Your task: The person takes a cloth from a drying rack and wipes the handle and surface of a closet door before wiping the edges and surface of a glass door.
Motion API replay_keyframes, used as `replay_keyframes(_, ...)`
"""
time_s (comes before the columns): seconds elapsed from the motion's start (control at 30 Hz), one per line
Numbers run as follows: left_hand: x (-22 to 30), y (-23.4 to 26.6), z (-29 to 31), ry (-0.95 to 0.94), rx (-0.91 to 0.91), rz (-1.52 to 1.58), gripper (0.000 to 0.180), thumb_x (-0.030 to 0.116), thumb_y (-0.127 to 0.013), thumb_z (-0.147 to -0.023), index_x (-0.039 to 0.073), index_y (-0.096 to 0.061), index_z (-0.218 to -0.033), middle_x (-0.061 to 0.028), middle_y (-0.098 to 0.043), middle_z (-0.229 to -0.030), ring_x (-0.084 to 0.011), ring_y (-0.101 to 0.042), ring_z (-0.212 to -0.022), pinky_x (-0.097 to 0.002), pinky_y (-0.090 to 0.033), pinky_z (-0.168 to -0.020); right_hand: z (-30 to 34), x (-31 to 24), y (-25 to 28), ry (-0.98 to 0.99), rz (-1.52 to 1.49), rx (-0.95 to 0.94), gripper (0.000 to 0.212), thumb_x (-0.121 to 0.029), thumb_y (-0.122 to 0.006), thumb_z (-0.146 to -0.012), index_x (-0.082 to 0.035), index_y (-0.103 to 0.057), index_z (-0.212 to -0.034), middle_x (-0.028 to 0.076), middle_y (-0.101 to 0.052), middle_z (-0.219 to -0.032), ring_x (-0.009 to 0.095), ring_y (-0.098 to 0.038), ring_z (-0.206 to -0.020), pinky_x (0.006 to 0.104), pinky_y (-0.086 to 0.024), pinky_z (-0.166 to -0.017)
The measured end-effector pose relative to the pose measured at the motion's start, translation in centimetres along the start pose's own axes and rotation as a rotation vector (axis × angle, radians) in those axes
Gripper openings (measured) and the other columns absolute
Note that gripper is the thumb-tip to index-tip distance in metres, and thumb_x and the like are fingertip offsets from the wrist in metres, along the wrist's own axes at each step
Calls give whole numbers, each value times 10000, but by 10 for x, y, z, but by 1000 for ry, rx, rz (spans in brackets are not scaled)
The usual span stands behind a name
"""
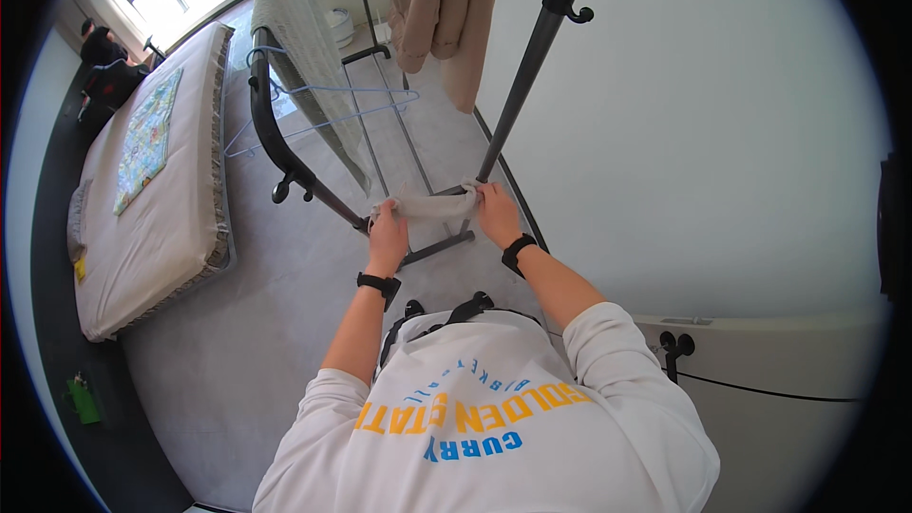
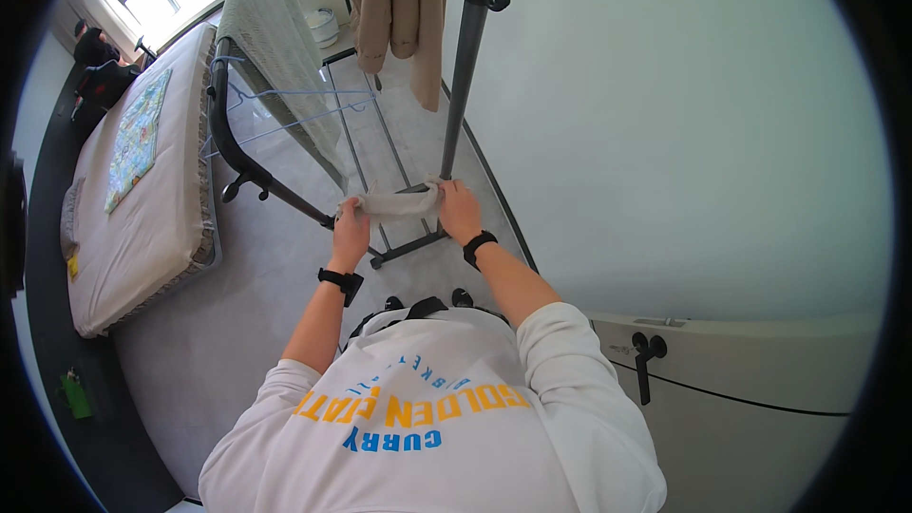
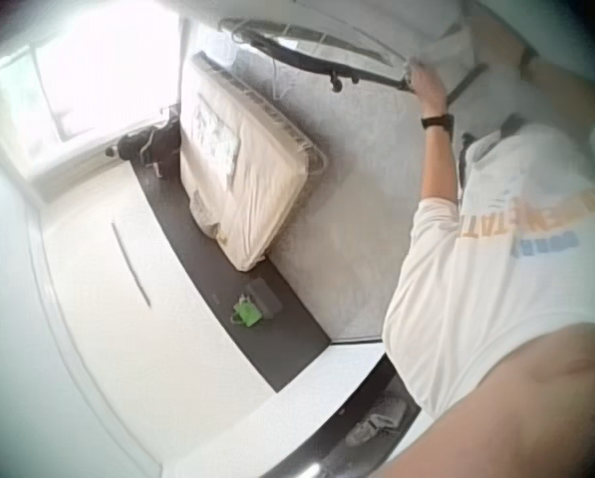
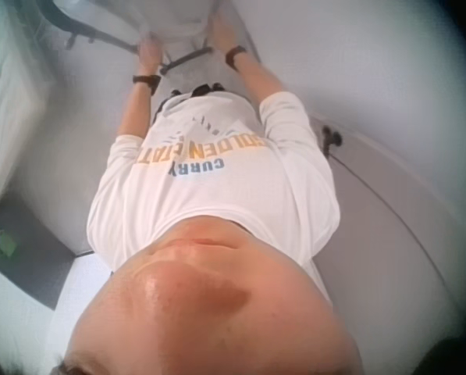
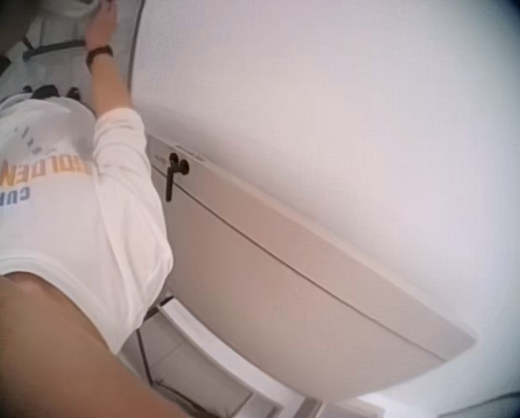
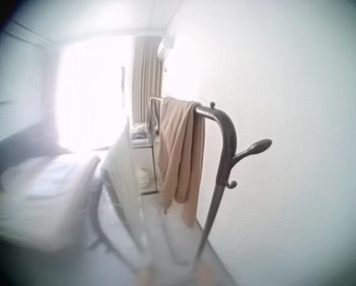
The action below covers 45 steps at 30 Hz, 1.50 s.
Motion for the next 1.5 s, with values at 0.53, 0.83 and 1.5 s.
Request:
replay_keyframes(0.53,19,-70,-24,-198,-181,-20,462,12,-590,-853,61,-443,-1288,-253,-623,-1138,-432,-560,-1124,-479,-428,-987,12,34,40,-296,-90,62,198,-67,-606,-815,-37,-533,-997,169,-612,-1034,318,-635,-820,422,-515,-707)
replay_keyframes(0.83,7,-14,-10,-132,-51,139,235,15,-636,-861,39,-564,-1083,-205,-683,-946,-374,-665,-878,-416,-504,-750,19,2,35,-210,-31,201,282,1,-591,-815,-76,-609,-1086,136,-592,-1033,342,-629,-885,438,-519,-747)
replay_keyframes(1.5,82,-29,62,-205,-505,263,204,99,-548,-971,28,-500,-1157,-144,-643,-841,-212,-621,-650,-335,-484,-599,178,8,128,-420,89,523,360,59,-608,-733,-91,-622,-1060,98,-602,-971,328,-595,-932,406,-495,-743)
Point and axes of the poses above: each hand's wrist, its own z-axis away from the middle knuckle, its own y-axis out of the back of the hand, x = y × z, the point moved 5 cm from there along -z, towards the middle knuckle
